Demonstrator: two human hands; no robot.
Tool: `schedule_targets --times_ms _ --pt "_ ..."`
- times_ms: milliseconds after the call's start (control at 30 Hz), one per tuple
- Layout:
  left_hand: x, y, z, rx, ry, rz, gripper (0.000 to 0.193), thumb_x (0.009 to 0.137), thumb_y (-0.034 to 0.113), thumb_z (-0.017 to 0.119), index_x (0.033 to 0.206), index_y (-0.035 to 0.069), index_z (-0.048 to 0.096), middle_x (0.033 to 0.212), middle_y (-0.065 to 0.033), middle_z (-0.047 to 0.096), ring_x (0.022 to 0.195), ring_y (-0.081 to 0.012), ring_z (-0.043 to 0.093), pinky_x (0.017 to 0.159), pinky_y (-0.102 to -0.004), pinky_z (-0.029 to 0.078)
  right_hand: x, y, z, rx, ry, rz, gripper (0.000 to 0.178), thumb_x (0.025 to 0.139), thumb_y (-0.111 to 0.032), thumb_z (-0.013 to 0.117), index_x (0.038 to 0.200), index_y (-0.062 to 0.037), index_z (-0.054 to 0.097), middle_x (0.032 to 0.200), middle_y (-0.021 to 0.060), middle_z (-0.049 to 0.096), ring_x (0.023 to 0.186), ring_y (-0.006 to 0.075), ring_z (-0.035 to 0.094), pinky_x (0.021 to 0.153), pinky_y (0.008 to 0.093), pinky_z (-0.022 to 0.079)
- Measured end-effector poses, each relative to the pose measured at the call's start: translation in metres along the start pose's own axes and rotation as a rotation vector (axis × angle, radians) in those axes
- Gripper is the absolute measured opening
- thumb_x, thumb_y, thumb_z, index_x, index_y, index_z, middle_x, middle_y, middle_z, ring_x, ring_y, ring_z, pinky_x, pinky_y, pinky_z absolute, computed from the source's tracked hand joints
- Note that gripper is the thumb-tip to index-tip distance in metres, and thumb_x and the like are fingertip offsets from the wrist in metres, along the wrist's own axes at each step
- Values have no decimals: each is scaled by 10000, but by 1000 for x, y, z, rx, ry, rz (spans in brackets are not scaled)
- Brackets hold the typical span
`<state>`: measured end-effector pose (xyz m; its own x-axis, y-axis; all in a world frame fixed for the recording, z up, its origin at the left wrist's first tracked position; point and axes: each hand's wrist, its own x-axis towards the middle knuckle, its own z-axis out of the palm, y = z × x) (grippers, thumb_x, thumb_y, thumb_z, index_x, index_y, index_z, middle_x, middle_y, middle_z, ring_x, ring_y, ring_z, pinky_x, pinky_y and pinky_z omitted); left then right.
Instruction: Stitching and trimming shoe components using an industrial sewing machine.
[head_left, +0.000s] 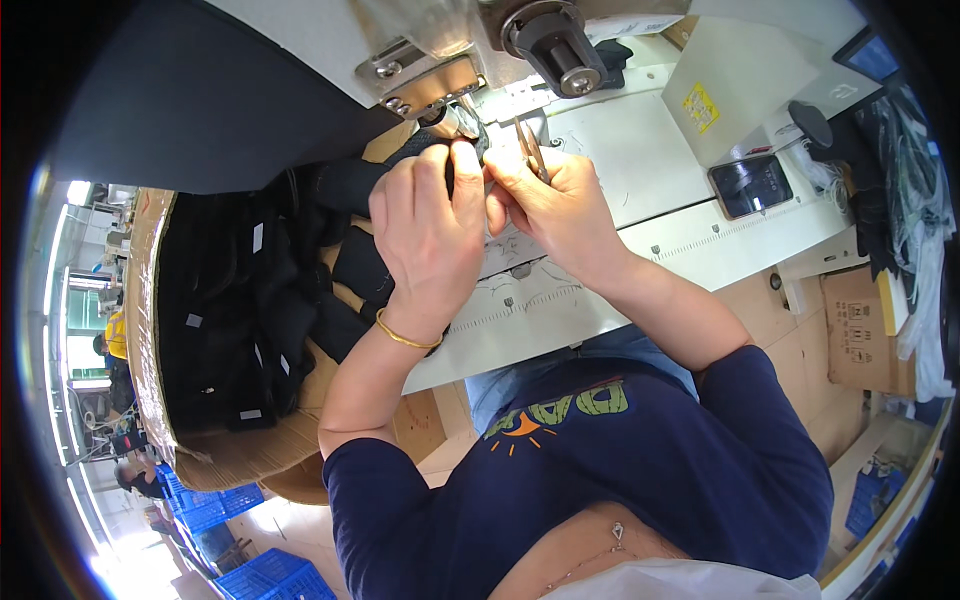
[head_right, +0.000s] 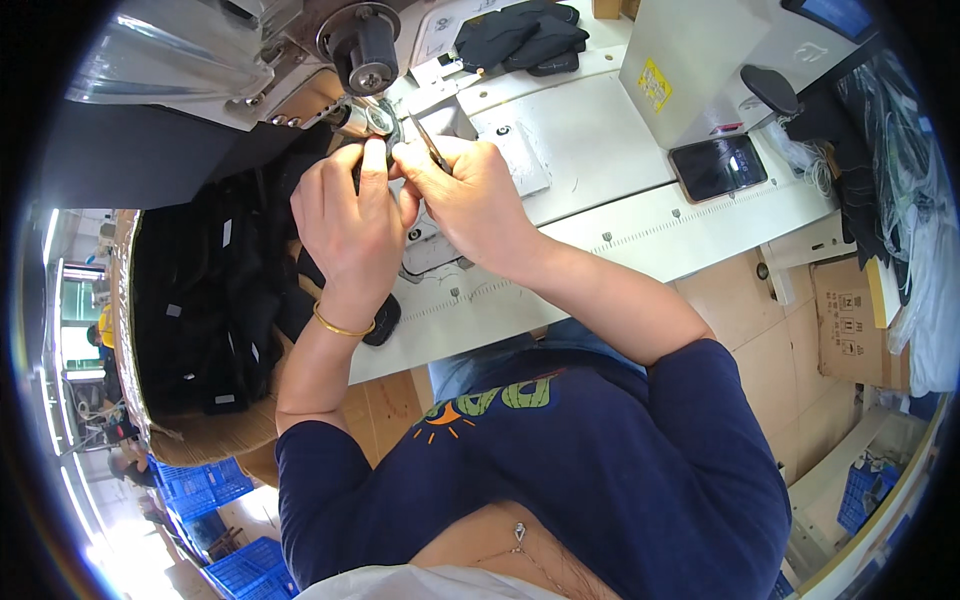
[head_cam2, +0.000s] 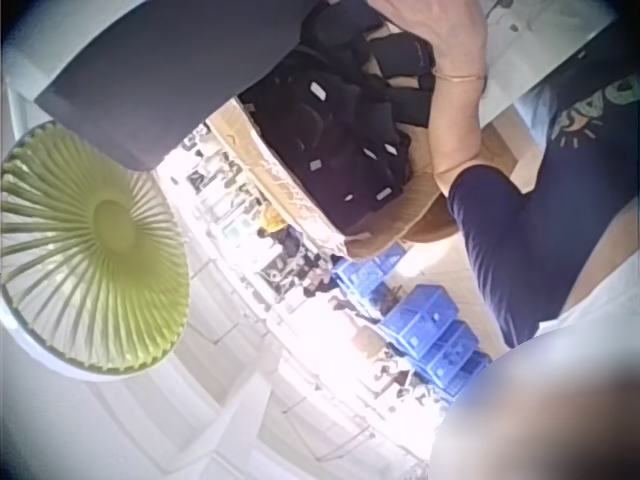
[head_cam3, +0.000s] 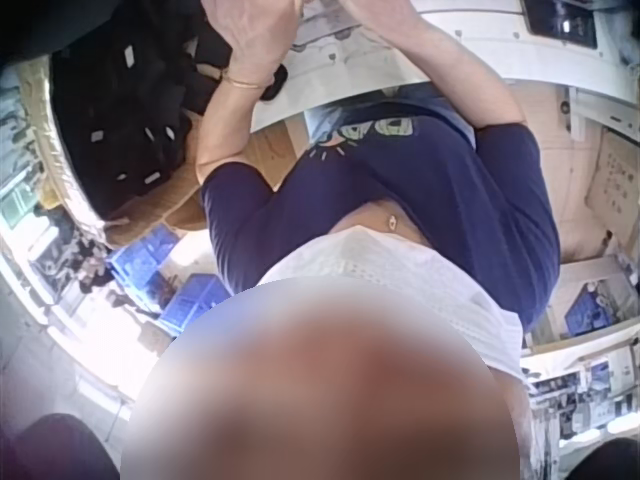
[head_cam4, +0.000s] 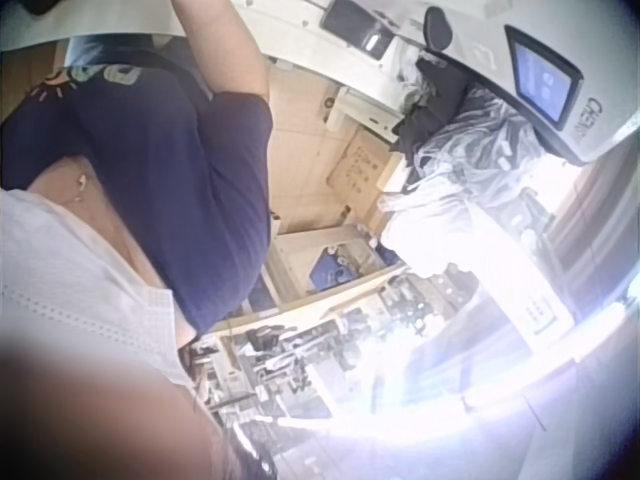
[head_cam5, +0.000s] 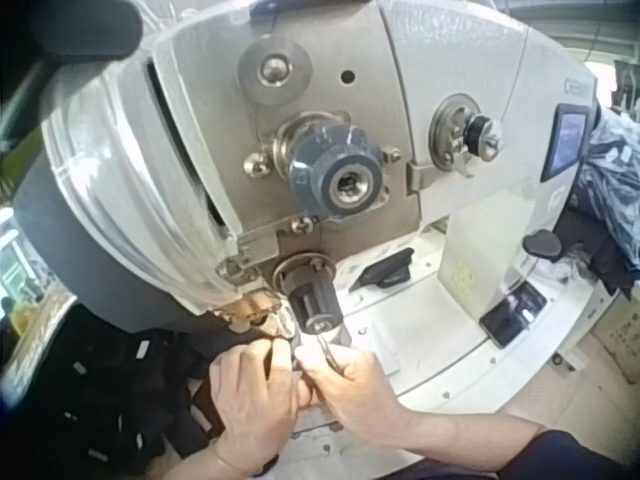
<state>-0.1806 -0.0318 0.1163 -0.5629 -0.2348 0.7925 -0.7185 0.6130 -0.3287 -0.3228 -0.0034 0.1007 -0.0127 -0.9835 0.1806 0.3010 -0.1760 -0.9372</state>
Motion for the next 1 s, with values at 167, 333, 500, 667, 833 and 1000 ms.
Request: schedule_targets --times_ms 167,333,500,667,833,1000 --pt "-15 7 -23 113 -332 -190 385 755 30 640 1139 8 625 1005 -121 545 957 -281 529 770 -367 448 1 1 -4 42 -13 28 255 989 -190 550 847 -9 662 614 25 619 528 30 467 464 218 342" --pt "-24 6 -33 -130 -5 -14 329 704 -89 642 1032 -57 640 993 -164 621 861 -287 622 727 -362 524 0 -4 -5 8 -10 75 316 992 -190 564 732 -27 642 589 19 603 482 20 415 428 222 293" --pt "-16 13 -26 -168 58 60 286 704 -46 682 988 -51 647 988 -166 640 860 -276 626 709 -326 548 -4 -4 -5 18 65 -10 349 994 -195 566 690 -33 620 567 -14 560 484 20 415 433 221 280" --pt "-11 7 -13 -127 52 41 272 705 8 692 966 -30 626 992 -149 615 867 -274 613 686 -333 541 -3 -3 -4 11 21 -8 352 999 -200 559 690 -41 616 572 -13 577 503 17 410 448 219 293" --pt "-5 1 1 -103 39 -3 325 658 54 691 970 10 609 993 -114 598 877 -261 608 682 -348 519 -2 -4 -5 -39 15 -27 349 1002 -203 549 704 -36 621 573 -14 583 515 20 423 464 224 314" --pt "-3 -3 7 -124 8 -30 333 656 40 669 981 22 601 988 -106 593 890 -260 605 695 -356 508 0 -5 -4 -39 22 -25 330 998 -196 544 727 -24 622 579 1 602 528 24 448 480 225 338"
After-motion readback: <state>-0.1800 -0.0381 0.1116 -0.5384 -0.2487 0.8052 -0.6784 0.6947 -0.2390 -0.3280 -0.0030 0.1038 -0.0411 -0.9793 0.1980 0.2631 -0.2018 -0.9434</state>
